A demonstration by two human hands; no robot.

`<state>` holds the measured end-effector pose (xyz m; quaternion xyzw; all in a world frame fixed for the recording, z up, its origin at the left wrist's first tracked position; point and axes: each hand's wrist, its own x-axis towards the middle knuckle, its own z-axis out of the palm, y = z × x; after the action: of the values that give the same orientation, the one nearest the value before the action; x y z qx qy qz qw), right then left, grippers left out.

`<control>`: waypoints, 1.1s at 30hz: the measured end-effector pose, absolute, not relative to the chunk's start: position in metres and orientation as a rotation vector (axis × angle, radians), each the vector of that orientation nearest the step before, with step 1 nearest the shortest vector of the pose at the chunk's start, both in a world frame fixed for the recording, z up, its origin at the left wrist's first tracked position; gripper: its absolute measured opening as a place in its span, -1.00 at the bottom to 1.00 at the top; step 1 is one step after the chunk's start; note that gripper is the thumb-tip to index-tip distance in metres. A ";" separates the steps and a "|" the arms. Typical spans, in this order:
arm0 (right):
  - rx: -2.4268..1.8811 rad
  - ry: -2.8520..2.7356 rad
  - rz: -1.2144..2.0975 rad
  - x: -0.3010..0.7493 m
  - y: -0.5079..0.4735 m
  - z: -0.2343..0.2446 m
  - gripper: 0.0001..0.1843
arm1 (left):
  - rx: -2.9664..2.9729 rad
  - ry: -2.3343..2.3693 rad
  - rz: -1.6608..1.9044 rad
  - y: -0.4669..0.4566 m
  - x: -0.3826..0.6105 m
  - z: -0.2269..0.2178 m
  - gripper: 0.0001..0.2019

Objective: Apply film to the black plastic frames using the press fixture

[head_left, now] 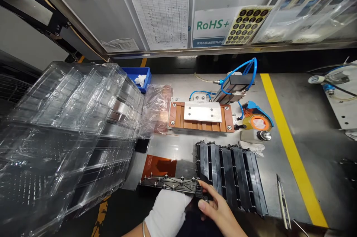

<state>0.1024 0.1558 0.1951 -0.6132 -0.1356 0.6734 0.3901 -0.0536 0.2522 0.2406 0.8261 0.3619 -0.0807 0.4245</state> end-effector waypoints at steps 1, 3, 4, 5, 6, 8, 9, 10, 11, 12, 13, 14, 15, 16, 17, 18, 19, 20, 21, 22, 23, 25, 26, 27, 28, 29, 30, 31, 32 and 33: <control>-1.542 -0.338 1.698 0.102 0.156 0.196 -0.18 | 2.072 0.896 -0.153 0.252 -0.054 0.241 -0.45; -1.501 -0.333 1.688 0.102 0.156 0.199 -0.17 | 2.092 0.850 -0.051 0.254 -0.056 0.244 -0.49; -1.477 -0.332 1.697 0.102 0.157 0.200 -0.17 | 2.109 0.824 -0.016 0.254 -0.056 0.247 -0.55; -1.459 -0.327 1.706 0.103 0.157 0.201 -0.18 | 2.131 0.796 0.002 0.255 -0.056 0.249 -0.62; -1.444 -0.317 1.714 0.104 0.157 0.202 -0.18 | 2.160 0.771 0.004 0.256 -0.056 0.252 -0.68; -1.428 -0.292 1.723 0.106 0.157 0.202 -0.18 | 2.208 0.730 -0.023 0.258 -0.056 0.259 -0.75; -1.425 -0.283 1.724 0.107 0.156 0.202 -0.17 | 2.225 0.708 -0.034 0.260 -0.056 0.262 -0.75; -1.422 -0.279 1.726 0.107 0.156 0.202 -0.17 | 2.237 0.675 -0.041 0.261 -0.056 0.265 -0.74; -1.418 -0.278 1.730 0.107 0.155 0.203 -0.17 | 2.247 0.637 -0.037 0.262 -0.057 0.267 -0.73; -1.411 -0.275 1.733 0.107 0.155 0.203 -0.17 | 2.255 0.602 -0.027 0.264 -0.058 0.268 -0.72; -1.408 -0.270 1.732 0.106 0.155 0.203 -0.16 | 2.262 0.564 -0.012 0.265 -0.059 0.269 -0.71; -1.411 -0.261 1.728 0.106 0.155 0.203 -0.16 | 2.266 0.522 0.006 0.266 -0.061 0.269 -0.70; -1.419 -0.250 1.721 0.105 0.155 0.203 -0.16 | 2.261 0.487 0.016 0.266 -0.063 0.269 -0.69; -1.431 -0.241 1.713 0.105 0.155 0.203 -0.16 | 2.255 0.479 0.019 0.267 -0.066 0.268 -0.67; -1.444 -0.232 1.706 0.105 0.155 0.203 -0.17 | 2.259 0.500 0.018 0.268 -0.069 0.267 -0.67; -1.455 -0.226 1.701 0.105 0.155 0.202 -0.17 | 2.274 0.543 0.016 0.269 -0.073 0.265 -0.68; -1.463 -0.223 1.697 0.105 0.154 0.202 -0.17 | 2.288 0.604 0.007 0.269 -0.076 0.264 -0.70; -1.468 -0.221 1.692 0.106 0.154 0.202 -0.17 | 2.298 0.676 -0.018 0.270 -0.078 0.263 -0.73; -1.470 -0.220 1.686 0.105 0.154 0.202 -0.17 | 2.301 0.744 -0.051 0.271 -0.079 0.262 -0.76; -1.470 -0.217 1.682 0.105 0.154 0.203 -0.17 | 2.288 0.794 -0.085 0.272 -0.079 0.261 -0.77; -1.466 -0.213 1.679 0.104 0.154 0.203 -0.17 | 2.261 0.829 -0.116 0.273 -0.077 0.261 -0.76; -1.457 -0.202 1.680 0.102 0.153 0.204 -0.17 | 2.200 0.870 -0.121 0.274 -0.068 0.261 -0.71; -1.454 -0.201 1.681 0.100 0.153 0.204 -0.16 | 2.175 0.881 -0.090 0.274 -0.061 0.261 -0.68; -1.457 -0.207 1.682 0.098 0.153 0.204 -0.16 | 2.152 0.887 -0.056 0.275 -0.054 0.261 -0.65; -1.465 -0.218 1.679 0.096 0.153 0.203 -0.15 | 2.131 0.890 -0.025 0.276 -0.047 0.261 -0.63; -1.471 -0.229 1.677 0.095 0.153 0.203 -0.14 | 2.114 0.887 -0.001 0.276 -0.040 0.262 -0.61; -1.465 -0.239 1.677 0.095 0.153 0.202 -0.14 | 2.099 0.880 0.014 0.277 -0.035 0.264 -0.60; -1.445 -0.244 1.680 0.095 0.154 0.202 -0.14 | 2.088 0.858 0.016 0.279 -0.032 0.268 -0.60; -1.413 -0.248 1.685 0.097 0.156 0.202 -0.14 | 2.083 0.825 0.003 0.280 -0.031 0.273 -0.61; -1.377 -0.252 1.695 0.099 0.157 0.203 -0.14 | 2.082 0.755 -0.023 0.281 -0.034 0.279 -0.62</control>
<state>0.0991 0.1569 0.2029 -0.5579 -0.1021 0.6870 0.4542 -0.0336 0.2813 0.2790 0.8410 0.3049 -0.0093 0.4468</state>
